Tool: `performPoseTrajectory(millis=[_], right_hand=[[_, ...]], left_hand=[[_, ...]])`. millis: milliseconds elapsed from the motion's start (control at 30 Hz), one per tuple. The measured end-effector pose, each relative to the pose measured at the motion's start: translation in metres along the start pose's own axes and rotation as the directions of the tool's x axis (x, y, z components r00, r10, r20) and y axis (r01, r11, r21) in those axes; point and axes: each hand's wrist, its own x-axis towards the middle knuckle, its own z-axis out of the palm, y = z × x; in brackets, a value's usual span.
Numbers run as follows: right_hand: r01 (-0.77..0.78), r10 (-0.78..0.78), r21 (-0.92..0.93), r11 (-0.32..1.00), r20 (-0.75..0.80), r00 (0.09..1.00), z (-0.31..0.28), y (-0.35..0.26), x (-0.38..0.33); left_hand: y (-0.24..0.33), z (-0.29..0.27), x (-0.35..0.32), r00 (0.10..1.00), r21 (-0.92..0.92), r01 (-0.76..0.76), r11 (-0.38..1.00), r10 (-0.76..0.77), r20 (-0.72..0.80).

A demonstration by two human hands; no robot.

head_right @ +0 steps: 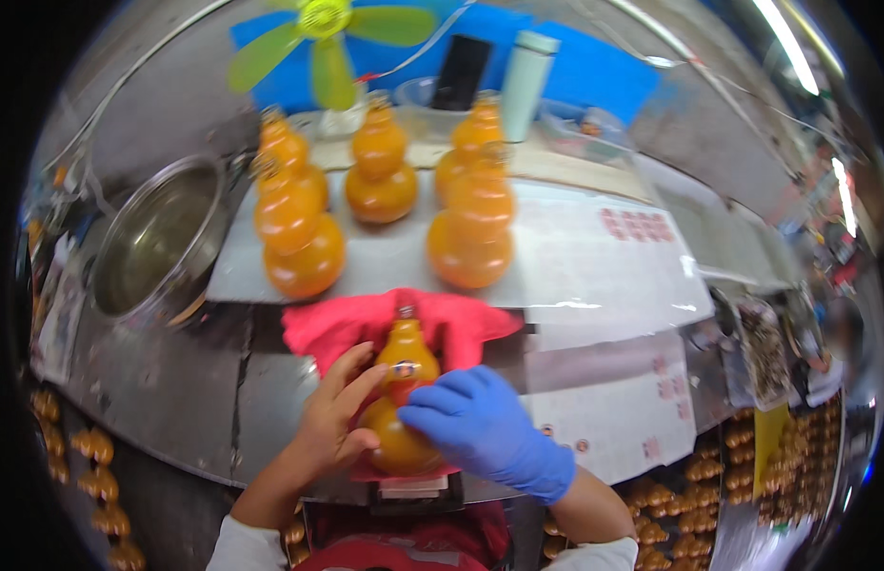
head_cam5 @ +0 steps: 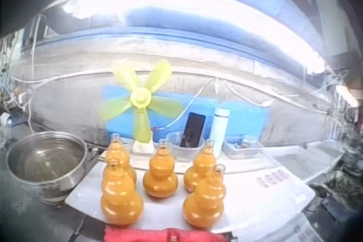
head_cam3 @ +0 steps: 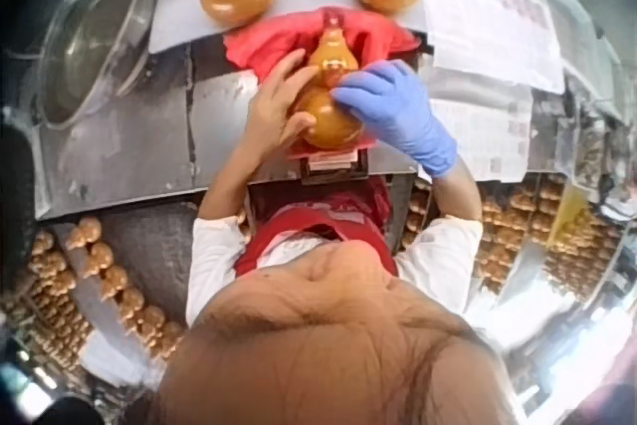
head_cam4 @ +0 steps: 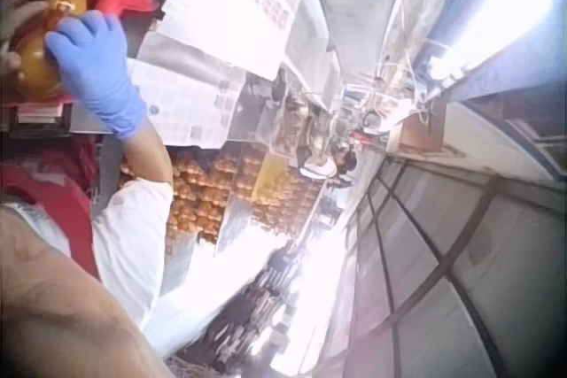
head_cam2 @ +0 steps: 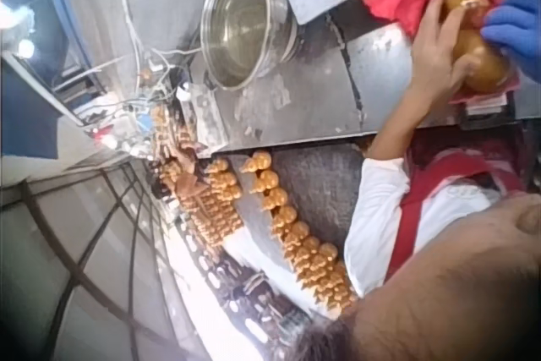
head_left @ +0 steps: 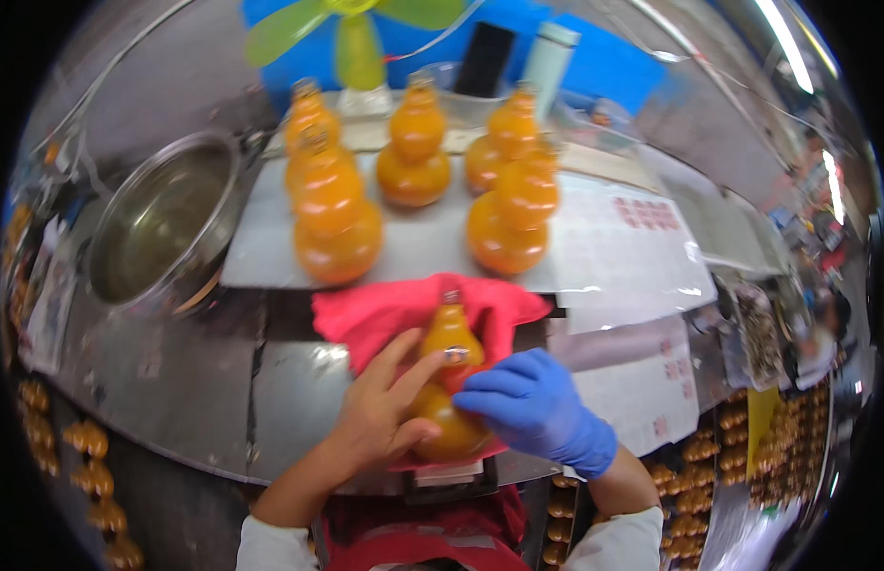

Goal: The person applies circular stickers to the bodies of orange, gourd-shaped bottles. They pick up a bottle, place a sticker on it, smooth it down with a red cloth, and then place the finished bottle on a metal tray. The process is repeated for multiple bottles.

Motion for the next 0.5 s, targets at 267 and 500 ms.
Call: performPoseTrajectory(millis=[267, 500], right_hand=[[-0.103, 0.127, 0.201, 0.974, -0.113, 0.985, 0.001, 0.015, -0.033], [-0.421, 0.719, 0.82, 0.387, 0.017, 0.694, -0.007, 0.013, -0.083]], left_hand=[[0.004, 0.006, 0.005, 0.996, 0.064, -0.053, 0.997, 0.048, 0.073], [-0.001, 0.014, -0.01, 0.999, -0.274, 0.009, 0.962, -0.017, -0.028]])
